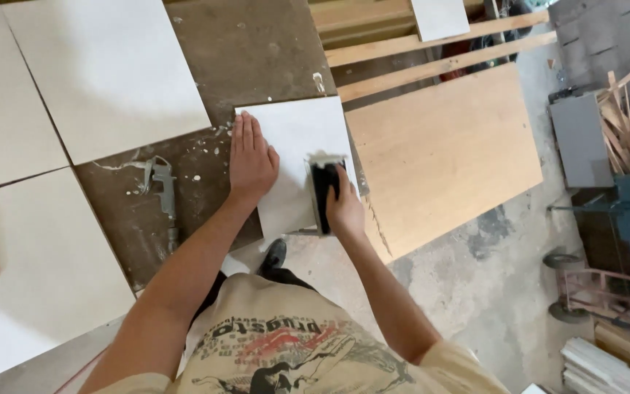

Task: Sanding the edges and surfaces of small white wooden panels using a hand sanding block and trimming excess material with a utility knife.

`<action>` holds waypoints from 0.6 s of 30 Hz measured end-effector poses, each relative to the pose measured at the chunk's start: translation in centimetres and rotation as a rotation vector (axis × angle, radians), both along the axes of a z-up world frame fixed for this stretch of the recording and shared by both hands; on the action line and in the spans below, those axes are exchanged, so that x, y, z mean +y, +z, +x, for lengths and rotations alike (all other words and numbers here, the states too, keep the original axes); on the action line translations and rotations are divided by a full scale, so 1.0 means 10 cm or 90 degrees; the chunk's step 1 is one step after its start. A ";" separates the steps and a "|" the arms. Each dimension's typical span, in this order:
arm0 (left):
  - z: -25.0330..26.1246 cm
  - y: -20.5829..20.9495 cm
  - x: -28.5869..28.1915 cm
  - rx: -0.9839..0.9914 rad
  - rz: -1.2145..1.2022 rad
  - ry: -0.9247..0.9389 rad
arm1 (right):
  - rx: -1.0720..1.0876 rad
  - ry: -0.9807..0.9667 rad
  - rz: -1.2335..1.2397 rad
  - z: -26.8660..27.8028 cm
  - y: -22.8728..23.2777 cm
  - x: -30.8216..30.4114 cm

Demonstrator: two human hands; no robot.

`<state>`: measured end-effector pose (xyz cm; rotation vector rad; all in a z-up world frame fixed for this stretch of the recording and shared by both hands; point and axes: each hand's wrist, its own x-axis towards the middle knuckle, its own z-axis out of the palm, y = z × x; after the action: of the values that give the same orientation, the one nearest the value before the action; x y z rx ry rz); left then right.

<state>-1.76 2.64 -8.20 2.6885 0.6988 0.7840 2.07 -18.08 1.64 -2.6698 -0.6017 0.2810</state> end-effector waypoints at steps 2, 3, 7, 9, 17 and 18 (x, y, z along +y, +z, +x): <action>0.08 0.01 0.07 -0.019 0.009 0.014 | -0.128 0.029 0.057 0.59 -0.59 0.08; 0.01 -0.03 -0.03 -0.018 -0.003 -0.007 | -0.237 0.023 0.092 0.72 -0.91 -0.04; -0.02 -0.03 0.00 -0.002 -0.045 -0.026 | -0.119 -0.093 0.097 1.36 -0.84 1.12; 0.00 -0.04 0.02 -0.023 -0.042 -0.014 | -0.124 0.034 0.123 1.20 -1.01 1.38; -0.03 -0.03 0.04 -0.030 -0.042 -0.016 | -0.223 0.016 0.090 1.60 -1.12 0.75; -0.02 -0.01 0.00 -0.030 -0.053 -0.022 | -0.177 -0.023 0.110 1.86 -1.17 0.94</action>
<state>-1.93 2.67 -8.29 2.5924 0.6568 0.7891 20.68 -8.64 -10.03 -2.5655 -0.6268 -0.1499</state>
